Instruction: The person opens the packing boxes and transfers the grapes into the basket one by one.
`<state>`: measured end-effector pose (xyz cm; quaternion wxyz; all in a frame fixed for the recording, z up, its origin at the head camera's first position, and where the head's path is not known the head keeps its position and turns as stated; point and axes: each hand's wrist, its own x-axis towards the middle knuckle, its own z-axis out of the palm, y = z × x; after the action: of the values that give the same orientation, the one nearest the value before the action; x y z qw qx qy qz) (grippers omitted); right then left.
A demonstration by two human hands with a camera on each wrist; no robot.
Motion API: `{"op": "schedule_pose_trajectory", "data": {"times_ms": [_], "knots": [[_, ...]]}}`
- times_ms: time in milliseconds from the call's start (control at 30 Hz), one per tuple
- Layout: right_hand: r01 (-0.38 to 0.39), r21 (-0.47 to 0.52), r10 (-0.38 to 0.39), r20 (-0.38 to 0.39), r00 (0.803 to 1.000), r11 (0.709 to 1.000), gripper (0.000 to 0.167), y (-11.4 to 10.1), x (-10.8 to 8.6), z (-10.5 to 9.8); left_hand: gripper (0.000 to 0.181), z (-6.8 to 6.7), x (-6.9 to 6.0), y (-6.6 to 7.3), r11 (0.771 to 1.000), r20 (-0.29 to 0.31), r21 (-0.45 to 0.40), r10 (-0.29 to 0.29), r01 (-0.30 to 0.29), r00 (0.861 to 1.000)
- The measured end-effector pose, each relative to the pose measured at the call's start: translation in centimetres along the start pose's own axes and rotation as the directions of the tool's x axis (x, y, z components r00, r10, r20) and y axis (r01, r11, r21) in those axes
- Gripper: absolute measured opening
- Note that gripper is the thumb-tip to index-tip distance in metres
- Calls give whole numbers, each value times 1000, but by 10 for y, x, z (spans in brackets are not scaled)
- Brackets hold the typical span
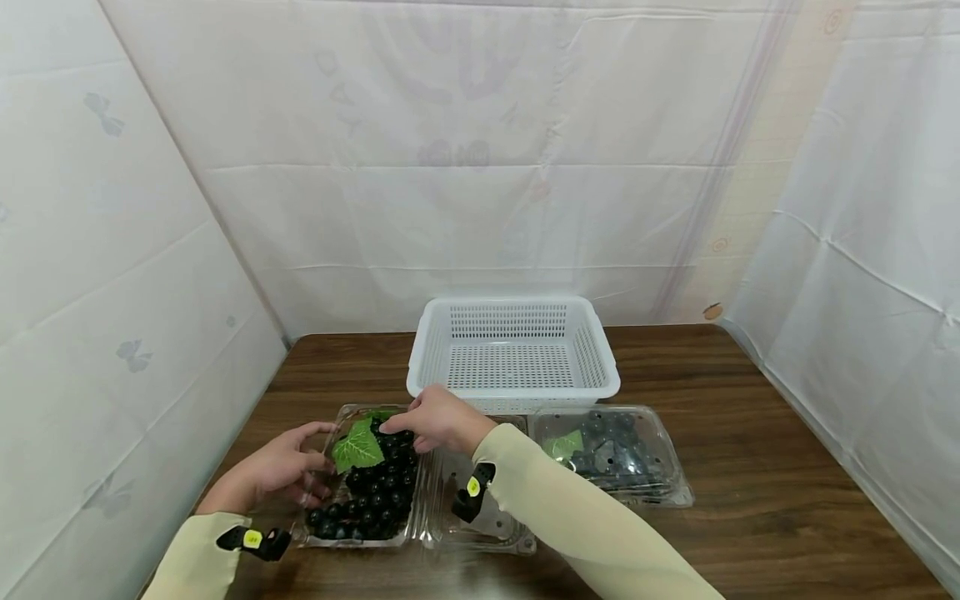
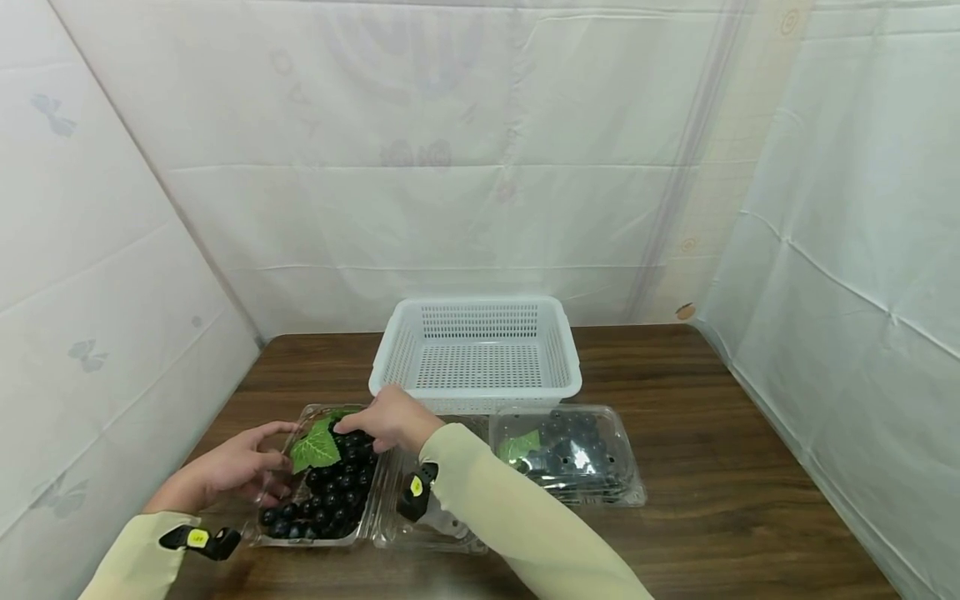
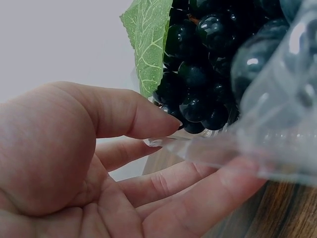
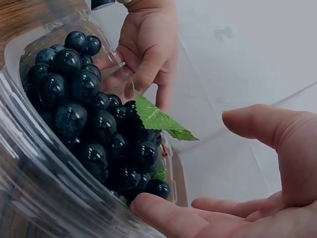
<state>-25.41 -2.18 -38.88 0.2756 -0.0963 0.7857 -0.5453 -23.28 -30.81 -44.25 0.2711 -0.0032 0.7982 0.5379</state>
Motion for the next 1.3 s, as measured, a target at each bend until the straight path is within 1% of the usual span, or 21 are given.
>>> {"op": "schedule_pose_trajectory", "data": {"times_ms": [33, 100, 133, 167, 200, 267, 400, 533, 633, 733, 867, 1000, 1100, 1133, 1200, 1300], "knots": [[-7, -11, 7, -12, 1000, 1000, 60, -1, 1, 2, 68, 0, 0, 0, 1000, -3, 0, -3, 3, 1000], [-19, -15, 19, -31, 999, 1000, 40, -2, 2, 4, 68, 0, 0, 0, 1000, -11, 1, -10, 10, 1000], [-27, -15, 26, -38, 999, 1000, 33, -3, 3, 6, 67, 0, 0, 0, 1000, -16, 4, -13, 13, 1000], [-36, -11, 35, -39, 999, 999, 35, -4, 3, 7, 67, 0, 0, 0, 1000, -20, 7, -15, 15, 1000], [-43, -6, 43, -43, 998, 999, 44, -5, 4, 8, 67, 0, 0, 0, 1000, -24, 8, -17, 17, 1000], [-52, 7, 52, -46, 998, 999, 66, -6, 5, 11, 66, 0, 0, 0, 1000, -32, 11, -18, 18, 999], [-77, 22, 78, -53, 996, 997, 81, -8, 10, 18, 67, 0, 0, -1, 1000, -29, 7, -17, 18, 999], [-97, 41, 100, -78, 992, 994, 79, -12, 14, 23, 67, -2, 0, -2, 1000, -15, 4, -17, 17, 1000], [-106, 60, 111, -82, 990, 993, 76, -13, 16, 25, 67, -3, -1, -2, 1000, -3, -2, -15, 15, 1000], [-116, 64, 121, -75, 990, 991, 79, -13, 18, 27, 67, -3, -1, -1, 1000, 5, -3, -8, 8, 1000], [-122, 78, 128, -65, 990, 989, 84, -12, 20, 30, 67, -1, 0, -1, 1000, -5, 2, -8, 8, 1000], [-128, 32, 130, -63, 990, 991, 83, -13, 19, 30, 67, -1, 1, 0, 1000, 0, 1, -6, 6, 1000], [-139, -49, 135, -70, 988, 989, 80, -13, 17, 29, 68, 0, 2, 1, 1000, 7, 0, -2, 2, 1000], [-140, -63, 136, -66, 989, 988, 79, -13, 17, 29, 68, 0, 2, 1, 1000, 8, -2, -1, 1, 1000], [-145, -92, 139, -65, 988, 985, 75, -11, 16, 28, 68, 2, 4, 1, 1000, 15, -8, 2, -2, 1000], [-134, -116, 130, -44, 991, 984, 66, -12, 15, 32, 68, 1, 1, 0, 1000, 22, -9, 11, -11, 1000]]}}
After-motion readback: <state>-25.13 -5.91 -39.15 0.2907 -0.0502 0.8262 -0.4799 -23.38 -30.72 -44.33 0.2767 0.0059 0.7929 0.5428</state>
